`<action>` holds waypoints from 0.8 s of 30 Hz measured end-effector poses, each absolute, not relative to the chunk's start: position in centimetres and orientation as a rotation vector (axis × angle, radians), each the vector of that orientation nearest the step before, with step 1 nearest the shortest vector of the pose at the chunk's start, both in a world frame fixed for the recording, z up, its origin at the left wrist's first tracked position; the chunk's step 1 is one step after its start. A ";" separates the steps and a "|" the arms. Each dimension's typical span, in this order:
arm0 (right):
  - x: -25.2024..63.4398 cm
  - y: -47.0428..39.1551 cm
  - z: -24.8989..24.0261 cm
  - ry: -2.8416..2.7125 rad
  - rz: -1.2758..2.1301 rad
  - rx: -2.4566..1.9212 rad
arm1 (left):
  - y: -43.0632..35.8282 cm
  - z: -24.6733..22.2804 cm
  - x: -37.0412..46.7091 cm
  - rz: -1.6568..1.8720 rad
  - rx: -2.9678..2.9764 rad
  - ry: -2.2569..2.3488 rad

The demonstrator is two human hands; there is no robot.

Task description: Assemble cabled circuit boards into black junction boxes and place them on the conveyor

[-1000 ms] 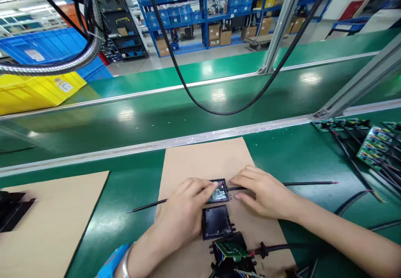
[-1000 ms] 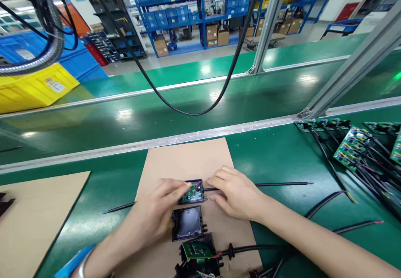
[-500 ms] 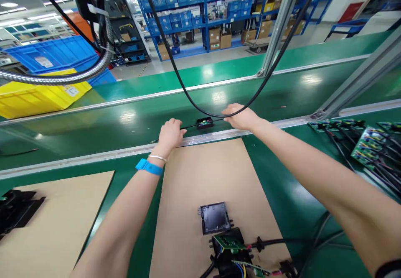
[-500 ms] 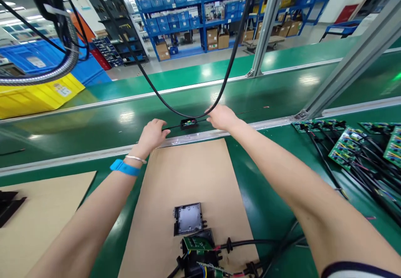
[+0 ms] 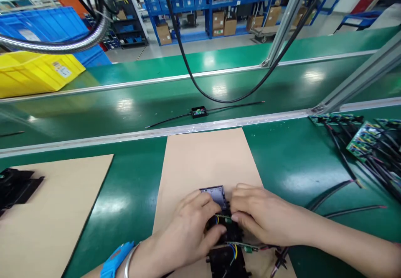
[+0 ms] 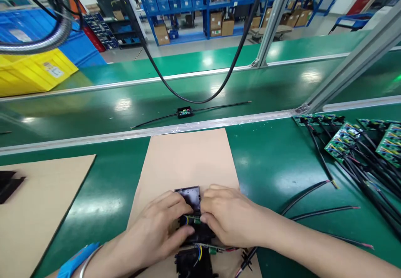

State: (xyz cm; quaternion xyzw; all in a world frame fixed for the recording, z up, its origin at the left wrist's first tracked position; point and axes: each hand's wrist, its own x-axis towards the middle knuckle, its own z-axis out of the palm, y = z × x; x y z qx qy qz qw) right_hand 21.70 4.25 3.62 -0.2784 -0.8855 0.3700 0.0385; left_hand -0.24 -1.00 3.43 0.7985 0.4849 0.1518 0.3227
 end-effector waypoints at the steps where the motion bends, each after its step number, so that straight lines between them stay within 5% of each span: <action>1: 21.6 4.4 3.8 -2.677 1.111 -0.880 | -1.0 3.4 -0.2 0.423 2.096 1.312; 7: 21.4 4.5 4.4 -2.434 1.016 -1.097 | -0.5 4.2 -0.8 0.669 1.952 1.503; 15: 16.8 4.0 4.4 -2.623 -0.191 -1.047 | 0.5 3.5 0.6 0.781 1.351 1.478; 20: 18.2 5.2 5.5 -2.701 0.064 -0.760 | 0.3 3.4 -0.3 0.778 0.703 1.159; 24: 19.6 6.1 4.6 -2.804 0.345 -0.732 | -0.7 3.8 -2.2 0.503 1.076 1.254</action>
